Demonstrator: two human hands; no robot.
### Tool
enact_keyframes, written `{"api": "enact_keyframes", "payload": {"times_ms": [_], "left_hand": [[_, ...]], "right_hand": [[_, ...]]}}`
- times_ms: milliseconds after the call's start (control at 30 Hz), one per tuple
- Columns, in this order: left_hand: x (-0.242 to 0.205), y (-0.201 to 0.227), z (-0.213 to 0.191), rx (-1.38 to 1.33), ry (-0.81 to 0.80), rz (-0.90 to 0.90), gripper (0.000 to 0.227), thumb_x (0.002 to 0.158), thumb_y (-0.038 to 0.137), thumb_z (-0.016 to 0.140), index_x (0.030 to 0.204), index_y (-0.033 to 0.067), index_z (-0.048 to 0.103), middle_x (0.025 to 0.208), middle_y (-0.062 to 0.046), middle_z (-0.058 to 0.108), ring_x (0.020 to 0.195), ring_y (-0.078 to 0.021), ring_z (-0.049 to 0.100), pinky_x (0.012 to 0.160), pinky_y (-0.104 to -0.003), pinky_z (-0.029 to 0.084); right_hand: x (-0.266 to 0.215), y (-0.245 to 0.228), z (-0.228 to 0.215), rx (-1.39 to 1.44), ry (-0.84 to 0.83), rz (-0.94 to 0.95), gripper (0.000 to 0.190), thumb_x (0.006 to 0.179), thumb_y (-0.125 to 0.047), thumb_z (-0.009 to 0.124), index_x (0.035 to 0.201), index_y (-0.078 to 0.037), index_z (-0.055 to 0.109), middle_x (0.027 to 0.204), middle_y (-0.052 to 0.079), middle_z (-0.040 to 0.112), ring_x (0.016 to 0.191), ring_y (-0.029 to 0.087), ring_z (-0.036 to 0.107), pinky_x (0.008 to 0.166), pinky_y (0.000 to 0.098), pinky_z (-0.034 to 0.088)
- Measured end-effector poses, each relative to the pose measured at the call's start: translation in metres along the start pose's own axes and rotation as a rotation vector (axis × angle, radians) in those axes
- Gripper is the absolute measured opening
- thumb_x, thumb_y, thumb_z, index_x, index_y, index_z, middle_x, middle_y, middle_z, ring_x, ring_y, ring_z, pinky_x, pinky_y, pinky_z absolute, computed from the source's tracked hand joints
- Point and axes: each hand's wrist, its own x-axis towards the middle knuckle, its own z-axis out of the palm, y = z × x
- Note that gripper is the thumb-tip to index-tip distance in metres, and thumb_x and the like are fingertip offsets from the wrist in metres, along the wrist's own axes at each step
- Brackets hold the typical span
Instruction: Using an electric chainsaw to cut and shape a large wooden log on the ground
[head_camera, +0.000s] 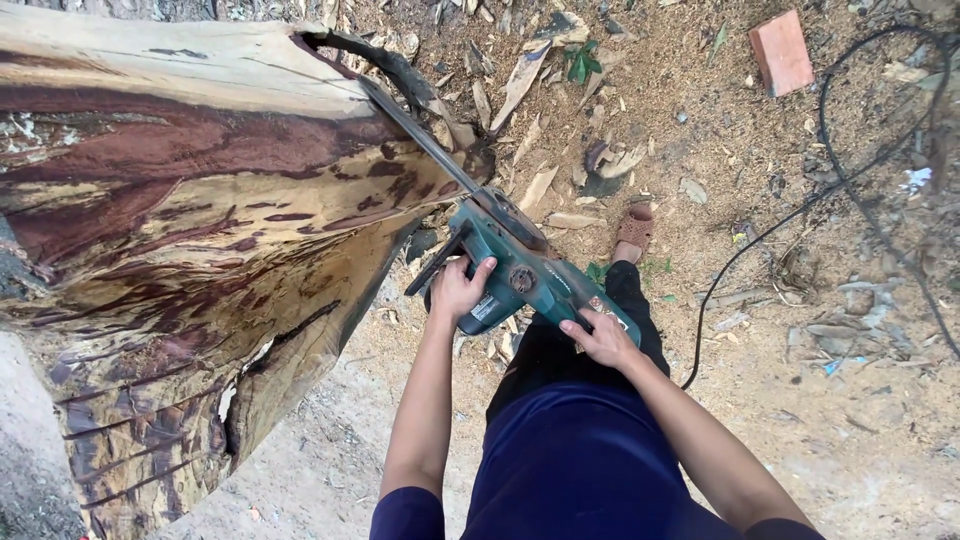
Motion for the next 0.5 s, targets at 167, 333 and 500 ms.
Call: {"api": "enact_keyframes", "payload": {"times_ms": [167, 333, 500], "left_hand": [[0.016, -0.027, 0.014, 0.005, 0.002, -0.01, 0.05, 0.093, 0.062, 0.06, 0.092, 0.0136, 0.072, 0.086, -0.021, 0.073, 0.097, -0.0443, 0.071, 0.08, -0.053, 0.053], [0.024, -0.042, 0.02, 0.003, 0.003, -0.026, 0.05, 0.092, 0.063, 0.061, 0.093, 0.014, 0.073, 0.086, -0.021, 0.073, 0.097, -0.0435, 0.071, 0.08, -0.053, 0.054], [0.032, -0.05, 0.025, 0.008, 0.003, -0.007, 0.051, 0.093, 0.061, 0.06, 0.091, 0.012, 0.072, 0.084, -0.022, 0.073, 0.095, -0.0446, 0.071, 0.079, -0.053, 0.053]], "right_hand": [[0.011, 0.007, -0.001, -0.012, -0.001, -0.014, 0.056, 0.09, -0.065, 0.061, 0.086, -0.009, 0.063, 0.084, 0.029, 0.068, 0.093, 0.047, 0.068, 0.078, 0.0486, 0.051], [0.01, 0.016, 0.002, 0.002, -0.004, 0.007, 0.057, 0.09, -0.066, 0.062, 0.085, -0.009, 0.063, 0.081, 0.028, 0.067, 0.091, 0.046, 0.068, 0.078, 0.0473, 0.05], [0.012, 0.018, 0.0, 0.016, -0.008, 0.002, 0.058, 0.089, -0.066, 0.062, 0.083, -0.009, 0.062, 0.078, 0.029, 0.066, 0.087, 0.045, 0.067, 0.076, 0.048, 0.049]]}}
